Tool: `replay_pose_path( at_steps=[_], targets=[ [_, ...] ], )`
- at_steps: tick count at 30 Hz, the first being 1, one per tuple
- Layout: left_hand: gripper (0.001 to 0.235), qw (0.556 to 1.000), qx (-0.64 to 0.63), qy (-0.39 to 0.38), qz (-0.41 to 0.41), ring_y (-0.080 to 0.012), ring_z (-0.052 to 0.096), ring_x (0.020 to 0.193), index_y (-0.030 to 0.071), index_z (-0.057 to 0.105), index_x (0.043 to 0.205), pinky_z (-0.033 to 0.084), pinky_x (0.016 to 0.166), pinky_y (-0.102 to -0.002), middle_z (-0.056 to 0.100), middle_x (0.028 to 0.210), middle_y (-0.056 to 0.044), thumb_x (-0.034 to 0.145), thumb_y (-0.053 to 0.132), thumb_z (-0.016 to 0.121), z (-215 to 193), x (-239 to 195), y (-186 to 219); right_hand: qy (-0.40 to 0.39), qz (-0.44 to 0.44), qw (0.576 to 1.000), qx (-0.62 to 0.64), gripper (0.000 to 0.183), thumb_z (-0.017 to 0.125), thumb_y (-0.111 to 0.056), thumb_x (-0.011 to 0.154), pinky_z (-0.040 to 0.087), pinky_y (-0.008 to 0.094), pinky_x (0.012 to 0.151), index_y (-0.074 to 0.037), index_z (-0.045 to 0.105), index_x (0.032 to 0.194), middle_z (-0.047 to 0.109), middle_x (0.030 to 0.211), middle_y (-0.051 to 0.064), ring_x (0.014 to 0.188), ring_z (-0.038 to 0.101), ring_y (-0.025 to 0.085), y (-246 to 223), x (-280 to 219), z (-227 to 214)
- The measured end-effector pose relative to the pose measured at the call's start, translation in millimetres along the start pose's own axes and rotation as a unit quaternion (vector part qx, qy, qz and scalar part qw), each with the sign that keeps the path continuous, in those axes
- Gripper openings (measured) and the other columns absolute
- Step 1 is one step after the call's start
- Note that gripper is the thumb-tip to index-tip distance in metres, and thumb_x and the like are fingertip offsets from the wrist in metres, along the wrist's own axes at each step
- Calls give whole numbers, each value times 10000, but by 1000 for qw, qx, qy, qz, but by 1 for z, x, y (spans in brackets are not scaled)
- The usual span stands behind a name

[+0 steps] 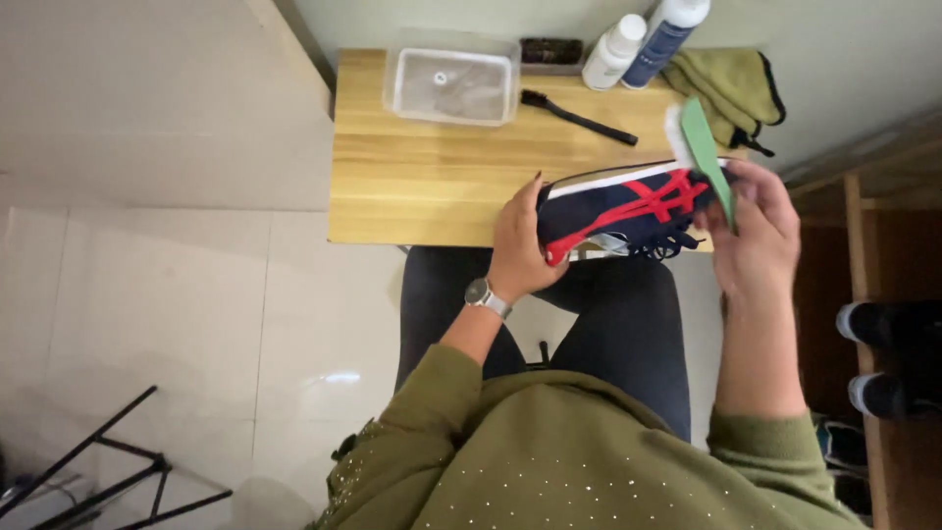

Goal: The person scrubs a black and red sneaker with a green brush while seated at a wooden table. They repeatedly dip the brush into a container of water and continue scrubbing the shoe's upper and sole.

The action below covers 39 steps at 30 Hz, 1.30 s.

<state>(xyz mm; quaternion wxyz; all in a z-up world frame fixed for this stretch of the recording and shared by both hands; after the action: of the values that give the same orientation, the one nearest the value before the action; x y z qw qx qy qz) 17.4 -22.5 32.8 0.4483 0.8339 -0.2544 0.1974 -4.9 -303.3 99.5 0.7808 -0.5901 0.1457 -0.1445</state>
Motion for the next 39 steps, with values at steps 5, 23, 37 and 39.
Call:
replay_pose_path(
  at_steps=[5, 23, 37, 39],
  targets=[
    [892, 998, -8, 34, 55, -384, 471, 1404, 21, 287, 1540, 413, 1194, -529, 429, 1531, -176, 841, 307, 762, -16, 5, 56, -127, 8, 978, 166, 437, 660, -78, 990, 552, 357, 664, -64, 611, 1424, 646, 981, 96, 661, 619, 191, 23, -28, -59],
    [590, 980, 121, 79, 135, -447, 567, 1172, -21, 458, 1448, 459, 941, -493, 545, 1343, -248, 875, 116, 499, -17, 17, 197, 109, -173, 969, -139, 189, 645, -200, 968, 463, 287, 583, -12, 667, 976, 468, 629, 94, 659, 605, 166, -33, -43, -122],
    [673, 980, 95, 45, 170, -536, 517, 1231, -44, 432, 1446, 485, 933, -528, 506, 1366, -296, 774, -10, 418, -13, 19, 206, 134, -189, 932, -280, 165, 645, -39, 930, 308, 207, 490, -147, 564, 1025, 510, 574, -20, 526, 499, 76, -28, 11, -71],
    [627, 979, 104, 45, 171, -515, 540, 1207, -40, 432, 1441, 492, 893, -524, 522, 1343, -280, 817, 2, 402, -16, 15, 202, 157, -197, 919, -304, 192, 679, -1, 911, 304, 207, 486, -130, 592, 1023, 496, 576, -38, 510, 466, 65, -25, 11, -82]
  ],
)
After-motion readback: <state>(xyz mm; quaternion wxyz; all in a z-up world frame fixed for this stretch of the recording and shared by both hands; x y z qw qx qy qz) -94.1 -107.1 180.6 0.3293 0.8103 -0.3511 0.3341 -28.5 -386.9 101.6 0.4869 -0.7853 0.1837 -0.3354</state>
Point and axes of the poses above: each hand's wrist, its own x-axis towards the middle knuckle, its own z-axis out of the palm, y = z × x, the point moved 5 cm from there along x, towards the middle knuckle
